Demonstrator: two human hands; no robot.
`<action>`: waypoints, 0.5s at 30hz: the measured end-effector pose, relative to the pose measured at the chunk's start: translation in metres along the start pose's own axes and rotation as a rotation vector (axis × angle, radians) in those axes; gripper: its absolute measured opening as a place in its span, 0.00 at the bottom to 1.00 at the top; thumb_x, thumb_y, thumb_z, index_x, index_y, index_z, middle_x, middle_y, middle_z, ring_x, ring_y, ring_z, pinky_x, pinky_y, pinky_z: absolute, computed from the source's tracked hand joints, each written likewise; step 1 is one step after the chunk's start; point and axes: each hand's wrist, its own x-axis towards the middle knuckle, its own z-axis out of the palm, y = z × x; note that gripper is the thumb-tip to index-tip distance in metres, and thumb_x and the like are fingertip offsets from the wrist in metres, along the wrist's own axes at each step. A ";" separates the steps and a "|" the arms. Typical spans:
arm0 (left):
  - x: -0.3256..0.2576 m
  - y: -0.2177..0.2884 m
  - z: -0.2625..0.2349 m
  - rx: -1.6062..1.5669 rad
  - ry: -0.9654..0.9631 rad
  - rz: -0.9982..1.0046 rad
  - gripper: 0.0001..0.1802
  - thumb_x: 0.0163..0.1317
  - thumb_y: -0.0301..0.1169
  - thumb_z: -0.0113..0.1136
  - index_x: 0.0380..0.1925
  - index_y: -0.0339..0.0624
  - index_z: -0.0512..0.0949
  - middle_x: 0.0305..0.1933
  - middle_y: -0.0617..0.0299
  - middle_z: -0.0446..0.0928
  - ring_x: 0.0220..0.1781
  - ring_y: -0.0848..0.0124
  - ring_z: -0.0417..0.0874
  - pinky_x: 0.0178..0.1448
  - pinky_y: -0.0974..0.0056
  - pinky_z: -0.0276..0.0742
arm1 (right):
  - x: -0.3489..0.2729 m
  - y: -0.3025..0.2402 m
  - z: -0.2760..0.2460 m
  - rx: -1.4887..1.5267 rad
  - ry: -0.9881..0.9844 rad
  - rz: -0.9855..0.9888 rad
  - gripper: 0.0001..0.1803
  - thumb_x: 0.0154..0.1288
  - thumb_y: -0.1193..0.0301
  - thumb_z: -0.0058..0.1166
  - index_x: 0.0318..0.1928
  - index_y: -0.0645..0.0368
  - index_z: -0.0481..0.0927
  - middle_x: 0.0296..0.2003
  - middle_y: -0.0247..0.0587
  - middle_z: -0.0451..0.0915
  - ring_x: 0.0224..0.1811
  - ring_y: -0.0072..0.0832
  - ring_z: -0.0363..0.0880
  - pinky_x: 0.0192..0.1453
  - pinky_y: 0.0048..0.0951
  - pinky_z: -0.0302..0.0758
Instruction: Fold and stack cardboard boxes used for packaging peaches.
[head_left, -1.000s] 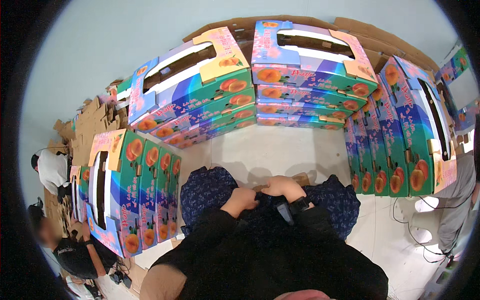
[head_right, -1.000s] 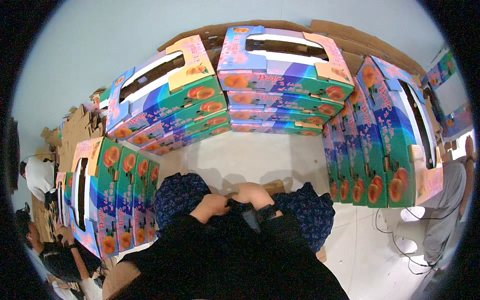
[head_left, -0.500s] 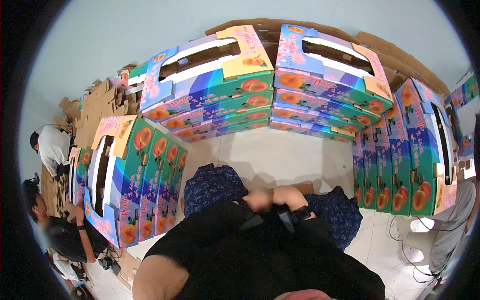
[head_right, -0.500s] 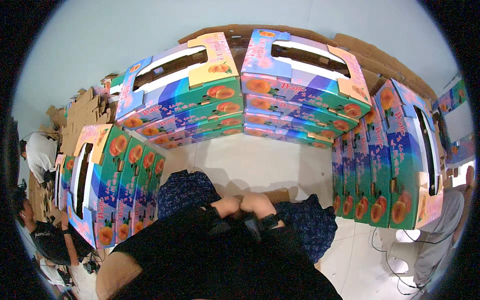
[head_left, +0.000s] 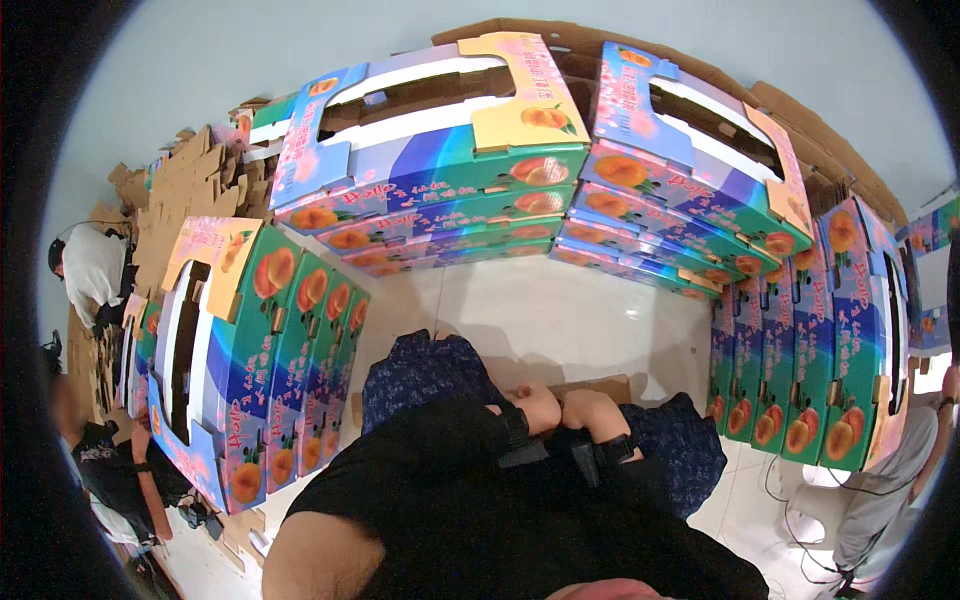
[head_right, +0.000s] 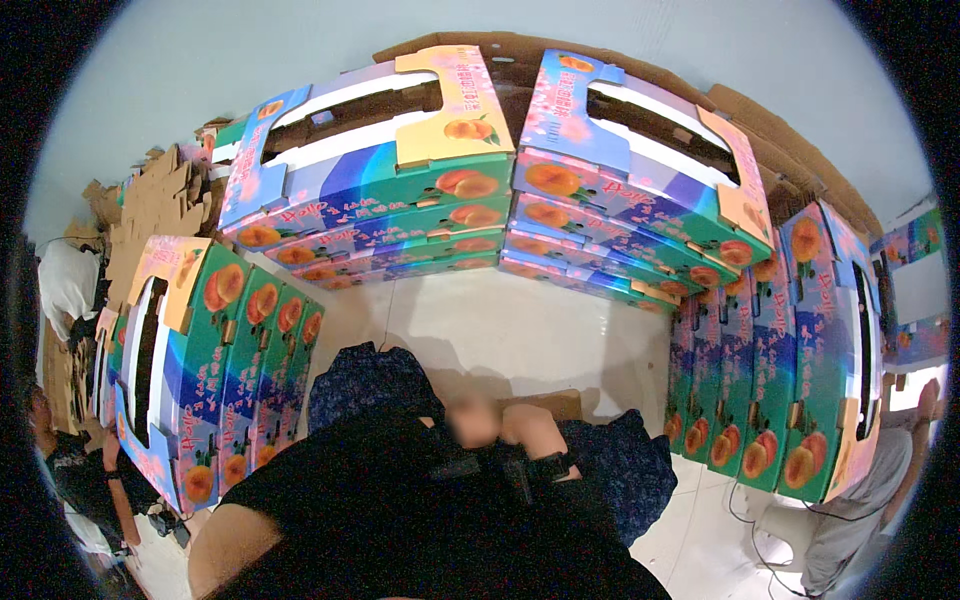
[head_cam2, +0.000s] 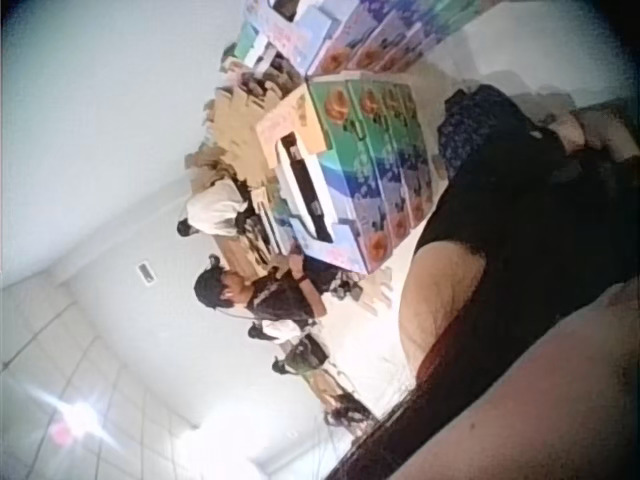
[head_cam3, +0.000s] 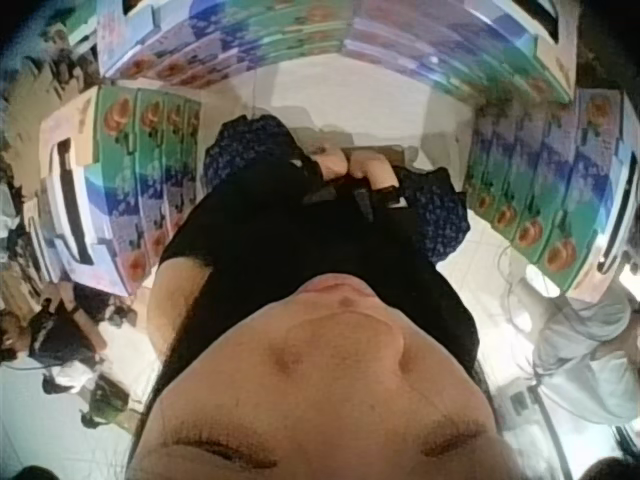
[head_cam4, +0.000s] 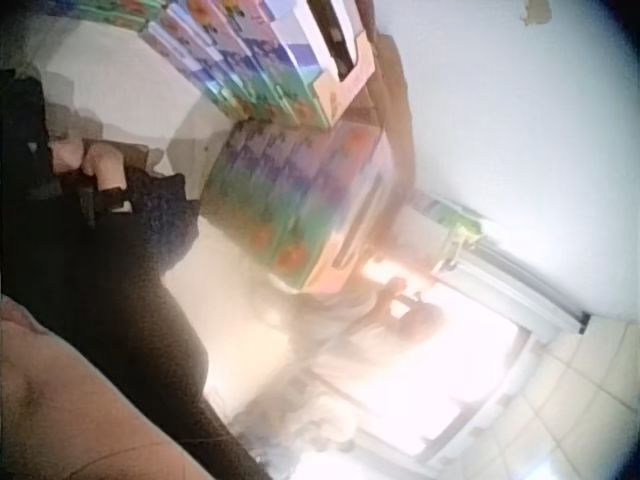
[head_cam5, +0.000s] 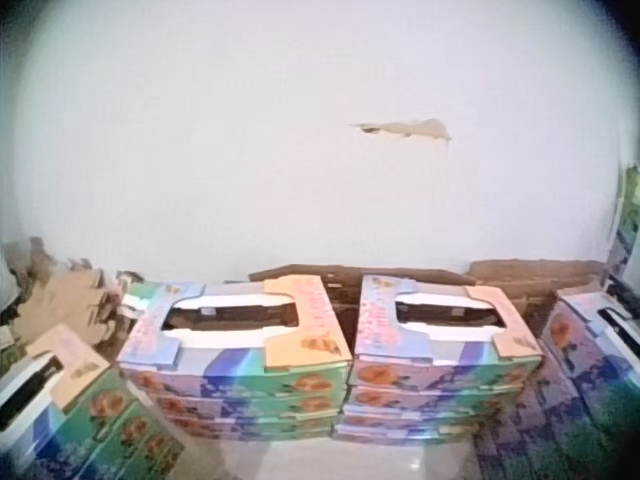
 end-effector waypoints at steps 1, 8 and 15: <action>0.002 0.007 -0.010 0.025 -0.015 0.026 0.10 0.56 0.31 0.56 0.37 0.49 0.83 0.39 0.60 0.79 0.37 0.62 0.78 0.37 0.50 0.70 | 0.001 0.010 0.004 -0.006 -0.033 0.020 0.14 0.50 0.69 0.53 0.38 0.61 0.84 0.41 0.57 0.81 0.45 0.51 0.80 0.47 0.44 0.76; -0.018 0.031 -0.023 0.183 -0.156 0.024 0.05 0.57 0.36 0.51 0.29 0.53 0.76 0.29 0.69 0.67 0.31 0.70 0.68 0.34 0.58 0.60 | -0.018 0.004 -0.002 -0.041 -0.031 0.039 0.14 0.54 0.66 0.52 0.38 0.58 0.85 0.41 0.53 0.82 0.45 0.50 0.81 0.47 0.44 0.77; -0.013 0.067 -0.062 0.426 -0.624 -0.049 0.10 0.59 0.42 0.46 0.24 0.54 0.71 0.25 0.73 0.62 0.28 0.74 0.64 0.34 0.62 0.55 | -0.031 0.003 -0.009 -0.056 -0.065 -0.053 0.14 0.54 0.65 0.52 0.36 0.58 0.85 0.37 0.52 0.82 0.43 0.49 0.81 0.44 0.44 0.78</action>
